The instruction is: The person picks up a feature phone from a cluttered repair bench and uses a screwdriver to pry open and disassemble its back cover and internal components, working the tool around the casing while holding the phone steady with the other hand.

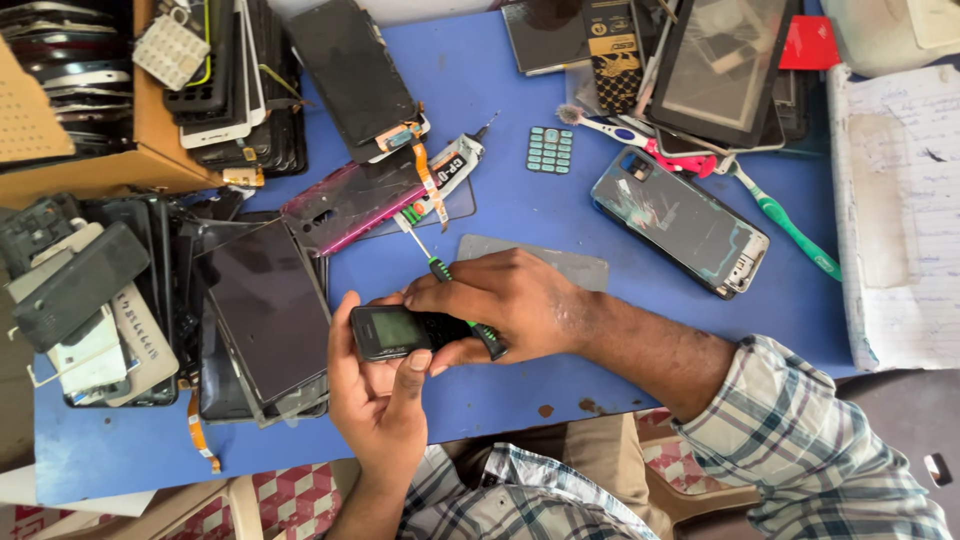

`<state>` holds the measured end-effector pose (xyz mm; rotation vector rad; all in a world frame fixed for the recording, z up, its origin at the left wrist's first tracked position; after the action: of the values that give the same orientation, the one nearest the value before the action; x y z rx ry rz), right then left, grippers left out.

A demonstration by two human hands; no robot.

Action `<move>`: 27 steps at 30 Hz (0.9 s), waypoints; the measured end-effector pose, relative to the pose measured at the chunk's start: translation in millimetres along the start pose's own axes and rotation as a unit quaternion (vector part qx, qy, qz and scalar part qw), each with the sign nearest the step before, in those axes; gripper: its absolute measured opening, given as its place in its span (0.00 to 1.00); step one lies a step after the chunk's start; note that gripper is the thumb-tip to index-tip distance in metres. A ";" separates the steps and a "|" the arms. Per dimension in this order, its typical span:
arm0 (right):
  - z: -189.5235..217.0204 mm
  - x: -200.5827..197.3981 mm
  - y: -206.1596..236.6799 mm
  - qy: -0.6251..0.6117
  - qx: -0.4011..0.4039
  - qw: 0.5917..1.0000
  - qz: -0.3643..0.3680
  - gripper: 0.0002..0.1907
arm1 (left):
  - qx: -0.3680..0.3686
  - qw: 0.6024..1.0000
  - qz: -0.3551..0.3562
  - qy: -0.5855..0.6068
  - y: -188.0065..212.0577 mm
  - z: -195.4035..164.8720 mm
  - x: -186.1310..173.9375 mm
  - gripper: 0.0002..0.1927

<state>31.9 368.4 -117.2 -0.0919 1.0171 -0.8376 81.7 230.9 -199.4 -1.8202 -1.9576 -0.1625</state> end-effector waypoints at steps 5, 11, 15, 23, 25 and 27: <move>6.3 2.3 -0.4 0.028 -0.003 1.000 -0.005 0.29 | -0.016 1.000 -0.014 0.020 -1.7 1.5 -1.3 0.38; 20.7 9.2 -2.0 0.096 -0.057 0.994 -0.017 0.29 | 0.007 1.000 -0.021 0.004 1.5 -1.9 -5.8 0.36; 25.0 16.5 -4.6 0.120 -0.059 0.991 0.002 0.31 | 0.038 0.999 -0.005 -0.036 2.9 -11.2 -6.2 0.37; 28.9 6.6 -14.1 0.069 -0.063 0.995 -0.024 0.31 | 0.010 0.996 0.039 0.083 3.7 -5.7 -3.2 0.36; 27.6 3.2 -13.8 0.038 -0.064 0.997 -0.026 0.31 | -0.007 0.998 0.041 0.056 6.6 -1.0 -4.3 0.36; 24.9 2.4 -13.5 0.040 -0.057 0.997 -0.023 0.32 | -0.006 0.998 0.048 0.045 7.3 0.2 -2.9 0.36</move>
<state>44.2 350.0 -99.4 -0.1804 1.1417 -0.8293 88.7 229.3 -202.3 -1.8776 -1.8076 -0.2209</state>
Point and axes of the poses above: each hand's wrist, its own y-axis away from the middle knuckle, its own x-axis out of the palm, z = x × y, the point moved 10 cm from there along -y, towards the middle knuckle, and after that the axes turned 6 degrees about y, right-handed, at the moved point
